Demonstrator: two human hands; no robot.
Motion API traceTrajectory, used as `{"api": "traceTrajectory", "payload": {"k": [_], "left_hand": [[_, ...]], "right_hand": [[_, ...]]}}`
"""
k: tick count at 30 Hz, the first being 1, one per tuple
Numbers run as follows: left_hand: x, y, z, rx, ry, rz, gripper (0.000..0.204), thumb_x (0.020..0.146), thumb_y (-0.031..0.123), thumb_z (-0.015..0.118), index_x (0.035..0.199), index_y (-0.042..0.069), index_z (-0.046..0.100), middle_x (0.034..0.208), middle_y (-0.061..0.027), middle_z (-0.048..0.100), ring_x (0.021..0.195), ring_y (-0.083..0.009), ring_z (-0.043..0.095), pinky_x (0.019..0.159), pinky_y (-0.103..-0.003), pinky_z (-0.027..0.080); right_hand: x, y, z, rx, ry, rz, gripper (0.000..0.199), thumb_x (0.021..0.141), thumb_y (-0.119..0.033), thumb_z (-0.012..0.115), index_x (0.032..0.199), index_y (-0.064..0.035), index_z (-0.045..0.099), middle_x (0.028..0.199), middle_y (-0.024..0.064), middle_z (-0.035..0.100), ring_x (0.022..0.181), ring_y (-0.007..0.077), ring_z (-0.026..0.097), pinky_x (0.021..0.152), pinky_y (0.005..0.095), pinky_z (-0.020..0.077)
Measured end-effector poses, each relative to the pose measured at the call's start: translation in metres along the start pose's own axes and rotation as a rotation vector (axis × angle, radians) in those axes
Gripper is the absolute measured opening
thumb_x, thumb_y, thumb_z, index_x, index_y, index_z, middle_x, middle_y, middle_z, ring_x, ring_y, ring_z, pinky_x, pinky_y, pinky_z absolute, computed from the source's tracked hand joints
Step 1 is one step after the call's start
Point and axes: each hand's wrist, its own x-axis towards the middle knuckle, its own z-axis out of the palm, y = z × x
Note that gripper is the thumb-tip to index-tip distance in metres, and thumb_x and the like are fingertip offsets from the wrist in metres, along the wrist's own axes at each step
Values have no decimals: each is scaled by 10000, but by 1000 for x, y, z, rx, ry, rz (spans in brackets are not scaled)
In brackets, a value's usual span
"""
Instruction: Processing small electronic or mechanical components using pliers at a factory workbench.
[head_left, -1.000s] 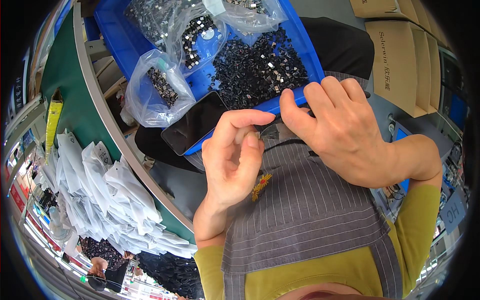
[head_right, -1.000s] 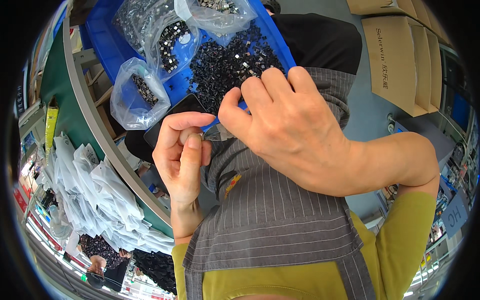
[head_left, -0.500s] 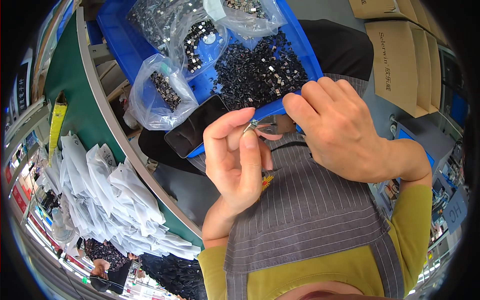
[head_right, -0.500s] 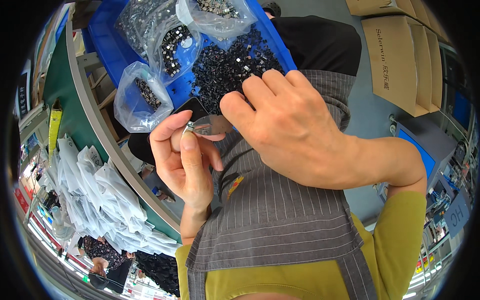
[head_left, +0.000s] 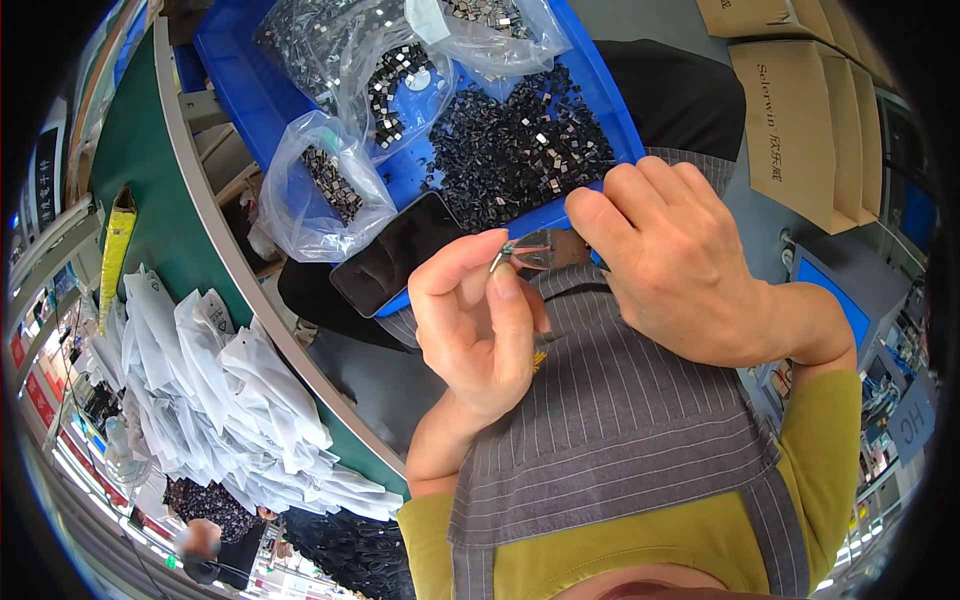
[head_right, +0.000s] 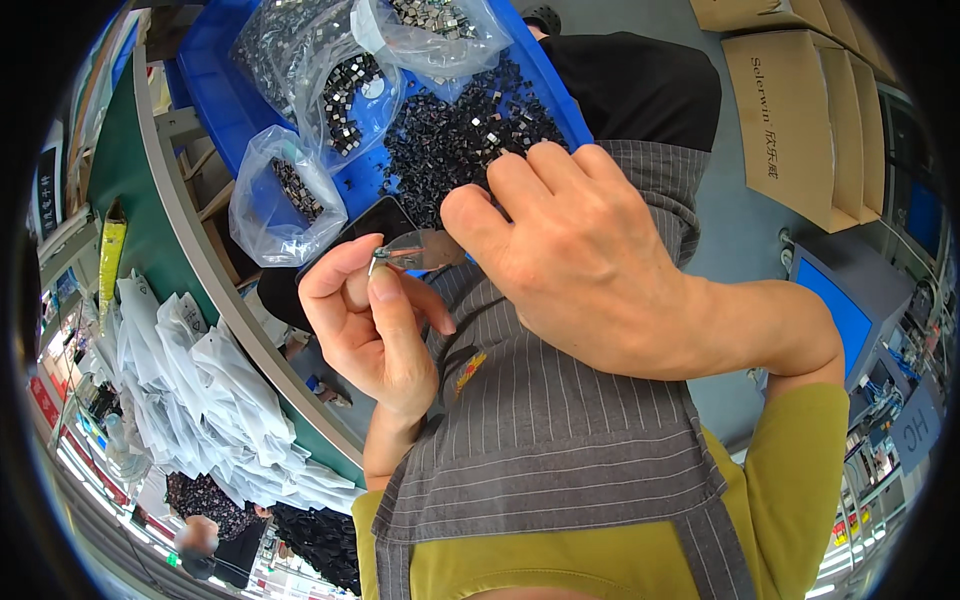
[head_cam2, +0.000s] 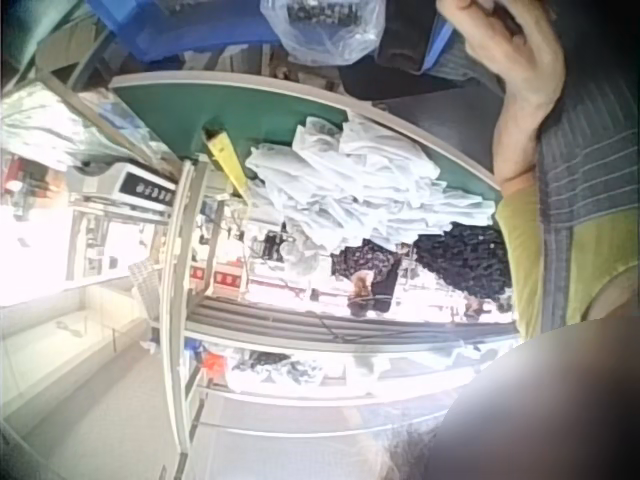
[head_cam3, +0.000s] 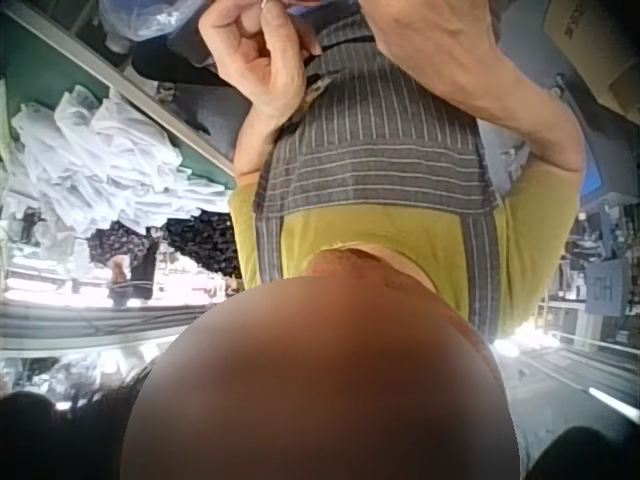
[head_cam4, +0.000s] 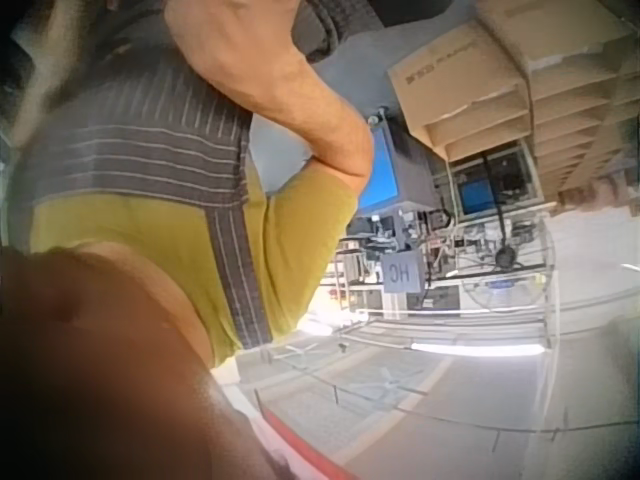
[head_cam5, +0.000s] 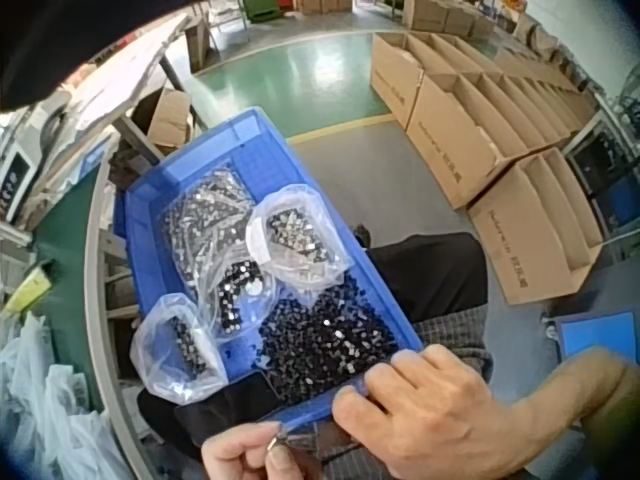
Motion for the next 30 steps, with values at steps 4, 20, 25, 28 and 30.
{"api": "traceTrajectory", "payload": {"k": [4, 20, 25, 28, 30], "left_hand": [[-1, -1, 2, 45, -8, 38, 186, 959, 40, 409, 1131, -28, 396, 702, -68, 558, 439, -80, 485, 391, -180, 351], [-4, -6, 6, 26, 62, 79, 193, 963, 46, 396, 1145, -17, 388, 661, -63, 544, 459, -88, 517, 396, -175, 347], [-2, -6, 4, 74, 17, 96, 193, 965, 54, 401, 1145, -17, 389, 653, -61, 552, 455, -82, 515, 395, -170, 334], [-2, -9, 4, 84, 24, 112, 196, 966, 58, 403, 1146, -19, 387, 659, -66, 560, 457, -81, 518, 396, -169, 333], [-2, -10, 4, 94, 26, 120, 198, 967, 58, 402, 1148, -20, 386, 666, -72, 566, 459, -82, 521, 397, -168, 333]], "right_hand": [[0, -1, 2, 6, -1, 8, 261, 655, 10, 609, 902, -39, 542, 724, 63, 442, 668, 232, 467, 603, 341, 364], [1, -5, 4, -29, 9, 22, 240, 670, -2, 595, 902, -42, 545, 725, 57, 448, 671, 222, 472, 599, 335, 362], [1, -5, 4, -28, 10, 21, 232, 672, -1, 591, 895, -45, 545, 721, 55, 447, 669, 220, 471, 599, 334, 362], [0, -5, 4, -30, -7, 26, 221, 678, -7, 588, 891, -46, 545, 718, 56, 446, 669, 220, 473, 597, 332, 361], [0, -4, 4, -45, -27, 34, 211, 683, -12, 585, 887, -48, 544, 718, 57, 446, 668, 220, 475, 594, 331, 360]]}}
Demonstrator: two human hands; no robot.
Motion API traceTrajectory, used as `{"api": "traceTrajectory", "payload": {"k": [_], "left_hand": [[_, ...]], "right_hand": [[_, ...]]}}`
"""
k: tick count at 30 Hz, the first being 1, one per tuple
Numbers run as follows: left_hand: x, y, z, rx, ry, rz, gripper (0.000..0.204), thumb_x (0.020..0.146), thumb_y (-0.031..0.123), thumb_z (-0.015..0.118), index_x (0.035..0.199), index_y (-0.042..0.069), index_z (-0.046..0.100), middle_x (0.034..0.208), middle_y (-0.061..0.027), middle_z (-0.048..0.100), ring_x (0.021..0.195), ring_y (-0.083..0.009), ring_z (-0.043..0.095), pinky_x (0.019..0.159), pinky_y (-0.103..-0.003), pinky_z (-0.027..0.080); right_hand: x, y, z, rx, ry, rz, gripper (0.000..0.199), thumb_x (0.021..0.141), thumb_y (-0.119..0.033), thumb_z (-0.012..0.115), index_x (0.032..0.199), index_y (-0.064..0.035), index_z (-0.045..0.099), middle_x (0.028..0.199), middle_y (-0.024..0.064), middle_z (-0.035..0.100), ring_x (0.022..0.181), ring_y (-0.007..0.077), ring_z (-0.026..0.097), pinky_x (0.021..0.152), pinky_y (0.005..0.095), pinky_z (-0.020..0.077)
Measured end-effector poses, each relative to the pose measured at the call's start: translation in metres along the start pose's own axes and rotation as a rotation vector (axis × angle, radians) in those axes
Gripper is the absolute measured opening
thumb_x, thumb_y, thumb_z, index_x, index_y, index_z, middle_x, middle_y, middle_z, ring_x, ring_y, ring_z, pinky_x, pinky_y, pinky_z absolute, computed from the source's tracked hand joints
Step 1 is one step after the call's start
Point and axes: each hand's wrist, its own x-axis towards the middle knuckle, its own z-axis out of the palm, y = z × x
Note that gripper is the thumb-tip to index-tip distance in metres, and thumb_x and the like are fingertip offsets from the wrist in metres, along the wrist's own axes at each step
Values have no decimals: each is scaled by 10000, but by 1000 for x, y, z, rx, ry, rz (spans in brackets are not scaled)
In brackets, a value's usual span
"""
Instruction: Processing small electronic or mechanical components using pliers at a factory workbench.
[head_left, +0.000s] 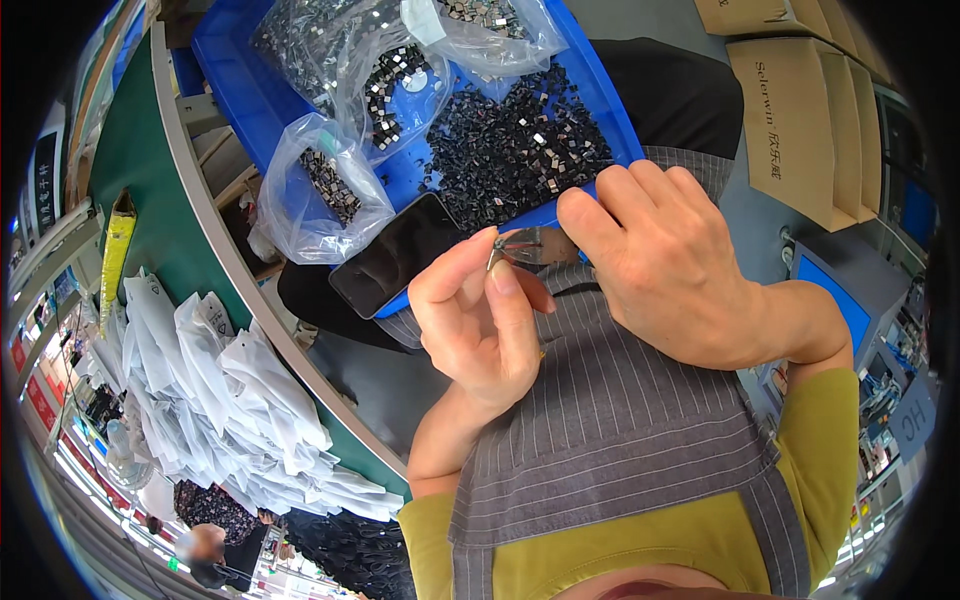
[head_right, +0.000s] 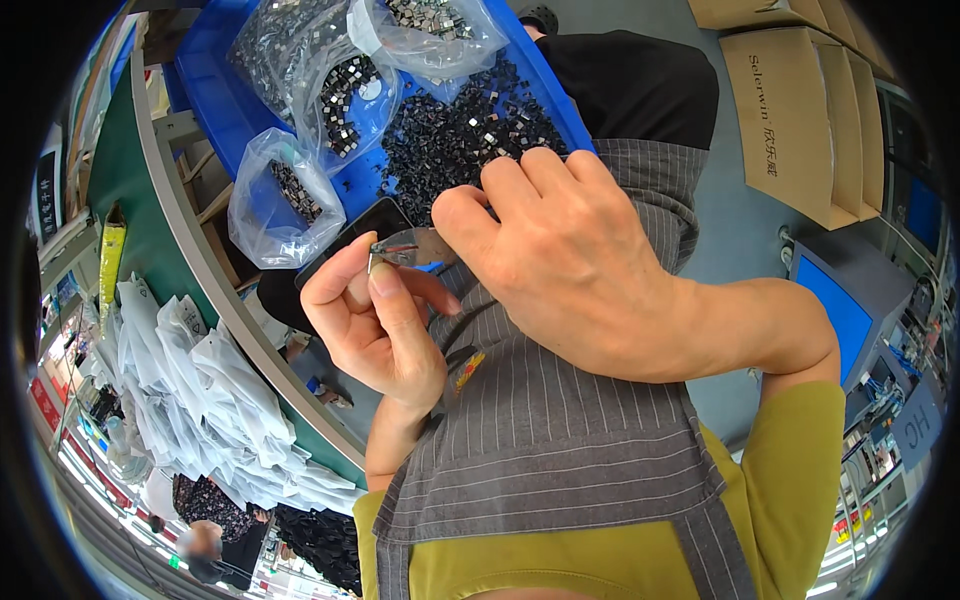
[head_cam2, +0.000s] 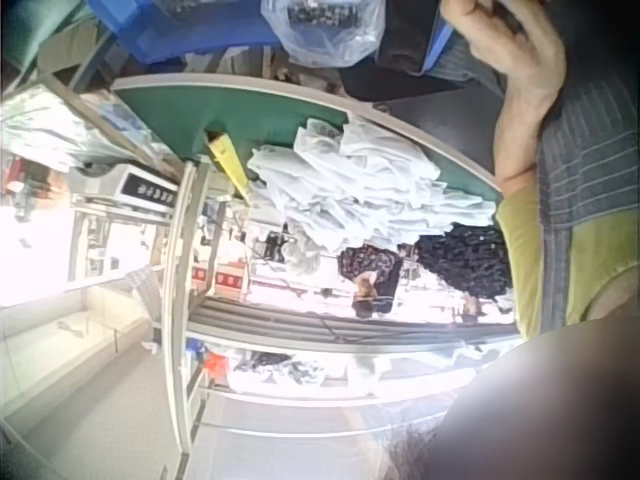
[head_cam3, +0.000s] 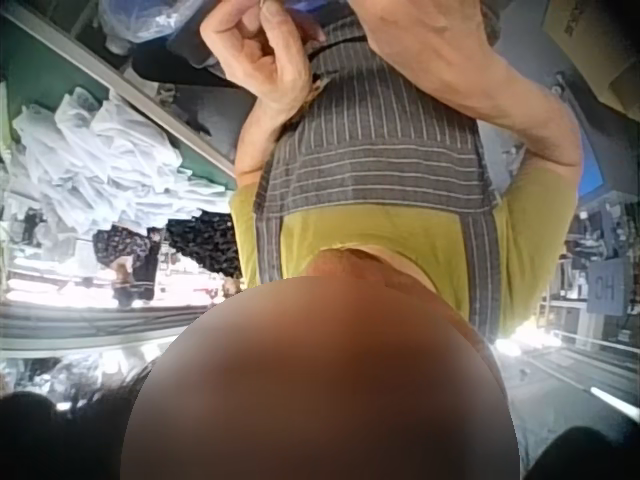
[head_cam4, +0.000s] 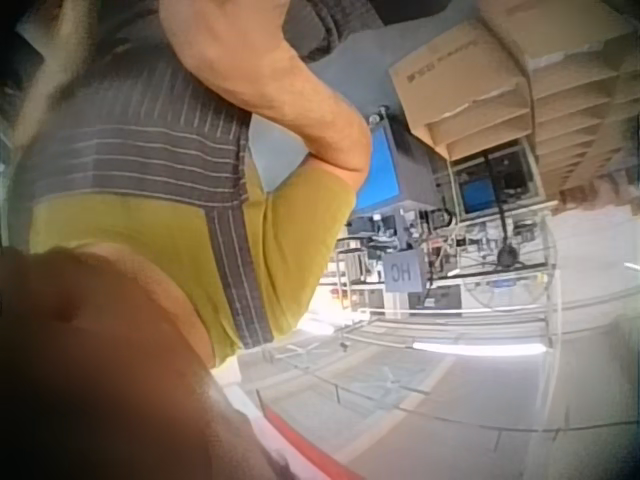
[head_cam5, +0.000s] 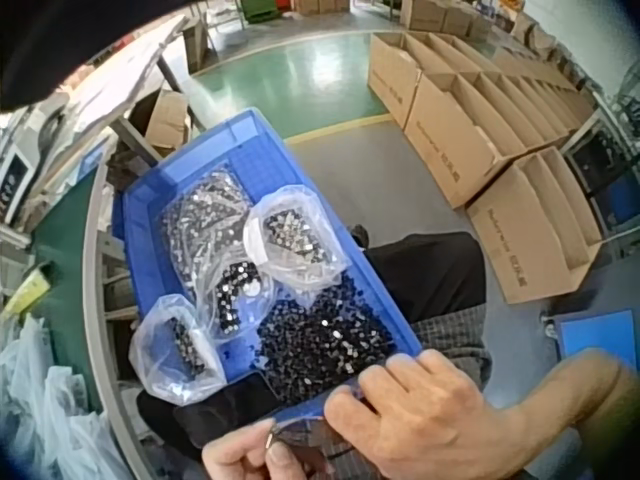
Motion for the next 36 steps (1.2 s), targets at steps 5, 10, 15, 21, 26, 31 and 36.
{"api": "traceTrajectory", "payload": {"k": [5, 10, 15, 21, 26, 31, 36], "left_hand": [[1, 0, 0, 6, 14, 18, 198, 966, 51, 400, 1151, -19, 388, 714, -94, 593, 478, -85, 538, 404, -165, 335], [2, 0, -2, 57, -34, 55, 209, 964, 43, 401, 1160, -26, 382, 779, -138, 622, 496, -94, 553, 423, -164, 364], [3, -6, -2, 62, -53, 159, 224, 959, 19, 394, 1177, -31, 374, 853, -186, 639, 529, -107, 572, 443, -177, 392], [4, -8, -3, 107, -65, 155, 222, 959, 7, 385, 1179, -30, 381, 877, -194, 636, 557, -114, 585, 458, -179, 396], [2, -7, -8, 75, -79, 59, 213, 957, 18, 399, 1165, -27, 402, 782, -160, 629, 514, -102, 565, 433, -172, 364], [9, 11, -11, -145, -97, -149, 208, 940, 0, 409, 1146, -31, 410, 726, -135, 607, 474, -76, 506, 426, -172, 364], [16, 18, -16, -443, -171, -393, 192, 946, -3, 388, 1135, -20, 414, 727, -121, 598, 448, -41, 420, 434, -168, 354]], "right_hand": [[2, -1, 1, 35, 16, -9, 205, 686, -17, 586, 883, -47, 540, 720, 59, 447, 662, 219, 473, 589, 334, 363], [1, -1, 1, 57, -19, 0, 208, 684, -20, 592, 881, -45, 530, 723, 62, 450, 663, 222, 479, 590, 336, 371], [2, -5, 6, 70, 39, 10, 72, 758, -114, 574, 811, -92, 530, 677, 38, 483, 634, 181, 509, 547, 303, 356], [1, -3, 8, -22, 51, -4, 90, 754, -108, 569, 833, -78, 535, 682, 38, 487, 641, 174, 513, 554, 298, 361], [1, -1, 13, -24, 44, -15, 96, 736, -96, 564, 823, -76, 527, 686, 39, 486, 637, 172, 511, 550, 296, 362], [0, 1, 15, 26, 64, -19, 88, 727, -86, 556, 804, -82, 515, 675, 38, 472, 632, 174, 511, 542, 293, 365], [-2, 2, 19, 79, 116, -27, 95, 717, -90, 559, 796, -88, 505, 670, 39, 463, 618, 184, 509, 526, 306, 374]]}}
